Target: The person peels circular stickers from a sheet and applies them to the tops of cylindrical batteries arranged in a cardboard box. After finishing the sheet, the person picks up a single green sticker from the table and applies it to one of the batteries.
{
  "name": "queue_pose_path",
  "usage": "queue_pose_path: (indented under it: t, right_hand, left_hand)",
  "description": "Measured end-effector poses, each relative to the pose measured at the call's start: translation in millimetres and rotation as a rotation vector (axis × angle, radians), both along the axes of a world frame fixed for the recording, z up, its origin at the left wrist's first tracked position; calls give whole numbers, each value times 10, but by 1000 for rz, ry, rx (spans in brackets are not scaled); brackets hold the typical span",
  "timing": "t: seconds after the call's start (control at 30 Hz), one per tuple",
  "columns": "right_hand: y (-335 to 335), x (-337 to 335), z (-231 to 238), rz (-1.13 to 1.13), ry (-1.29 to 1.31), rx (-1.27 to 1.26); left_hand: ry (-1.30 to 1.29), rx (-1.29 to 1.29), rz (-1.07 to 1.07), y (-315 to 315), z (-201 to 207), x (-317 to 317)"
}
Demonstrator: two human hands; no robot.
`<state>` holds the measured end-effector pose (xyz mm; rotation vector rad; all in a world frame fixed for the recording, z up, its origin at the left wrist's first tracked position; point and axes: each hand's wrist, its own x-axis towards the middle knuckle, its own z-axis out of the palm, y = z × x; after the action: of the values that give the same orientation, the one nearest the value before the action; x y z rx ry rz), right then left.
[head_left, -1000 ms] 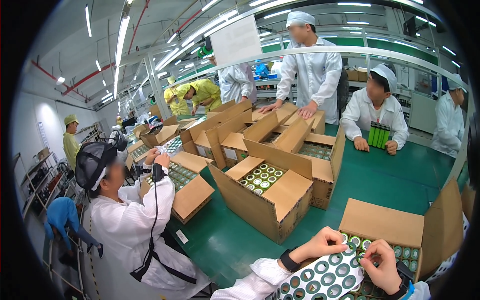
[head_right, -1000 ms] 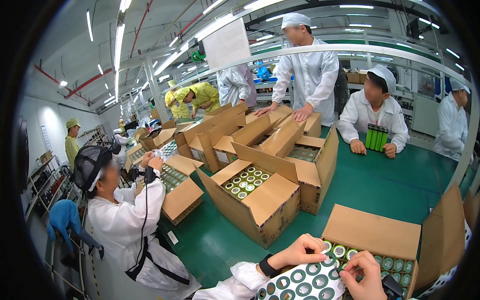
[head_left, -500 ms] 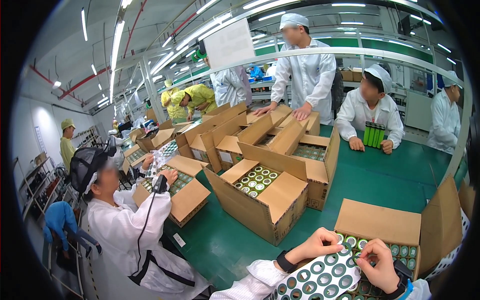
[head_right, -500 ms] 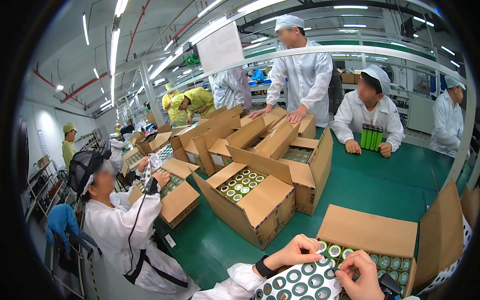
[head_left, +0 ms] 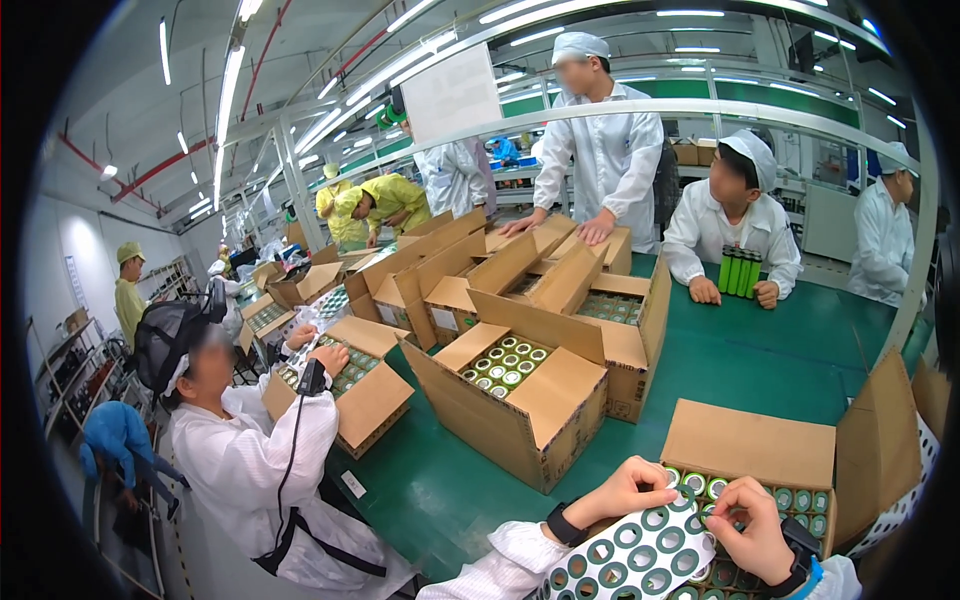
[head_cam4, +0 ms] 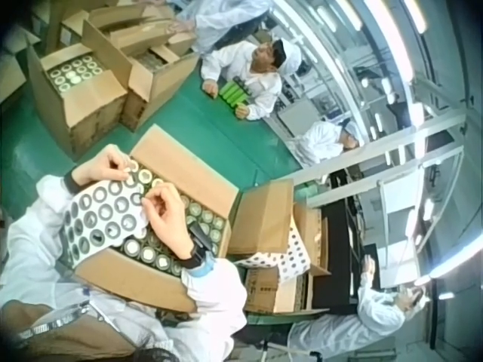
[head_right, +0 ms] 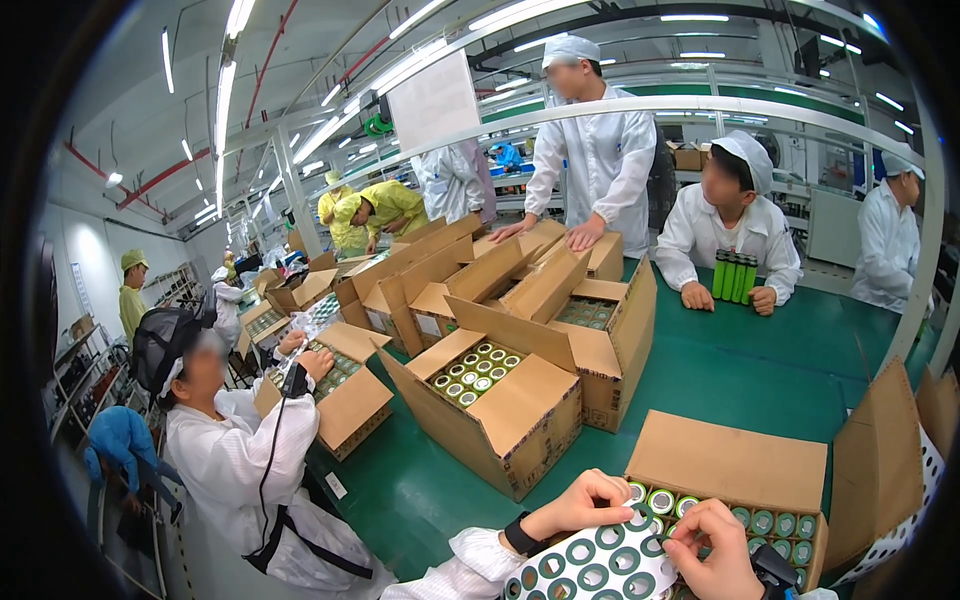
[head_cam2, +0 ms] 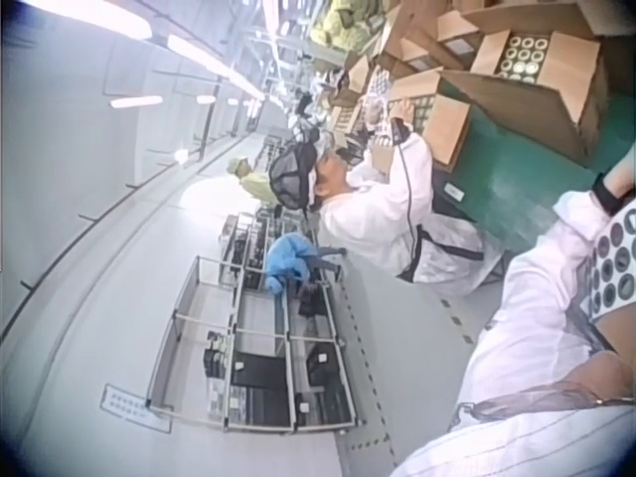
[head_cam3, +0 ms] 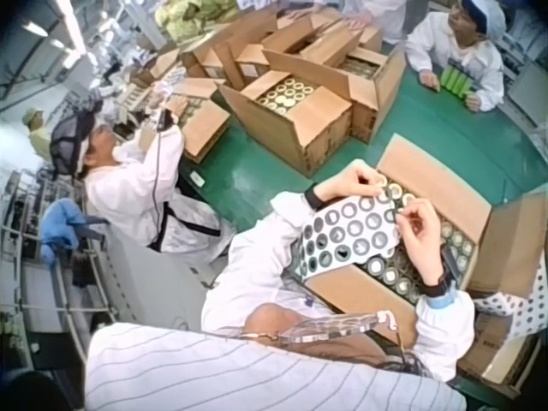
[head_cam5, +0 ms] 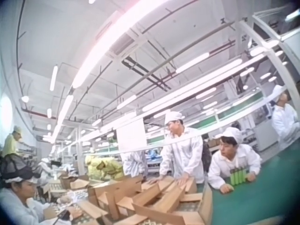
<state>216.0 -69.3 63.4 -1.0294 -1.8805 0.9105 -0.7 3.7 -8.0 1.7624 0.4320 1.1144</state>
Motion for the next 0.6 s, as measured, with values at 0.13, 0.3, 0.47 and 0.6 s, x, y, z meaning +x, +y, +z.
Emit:
queue_pose_path:
  t: [0.13, 0.3, 0.47, 0.6]
  right_hand:
    - [6, -5, -11, -3, 2, -3]
    - [-4, 2, 7, -1, -16, 7]
    - [3, 1, 4, 2, -5, -4]
    - [4, 10, 0, 12, 1, -1]
  left_hand:
    - [1, -7, 5, -6, 15, -5]
    - [25, -13, 6, -13, 26, -13]
    - [-4, -2, -10, -3, 11, -19]
    - [3, -23, 4, -15, 24, -14]
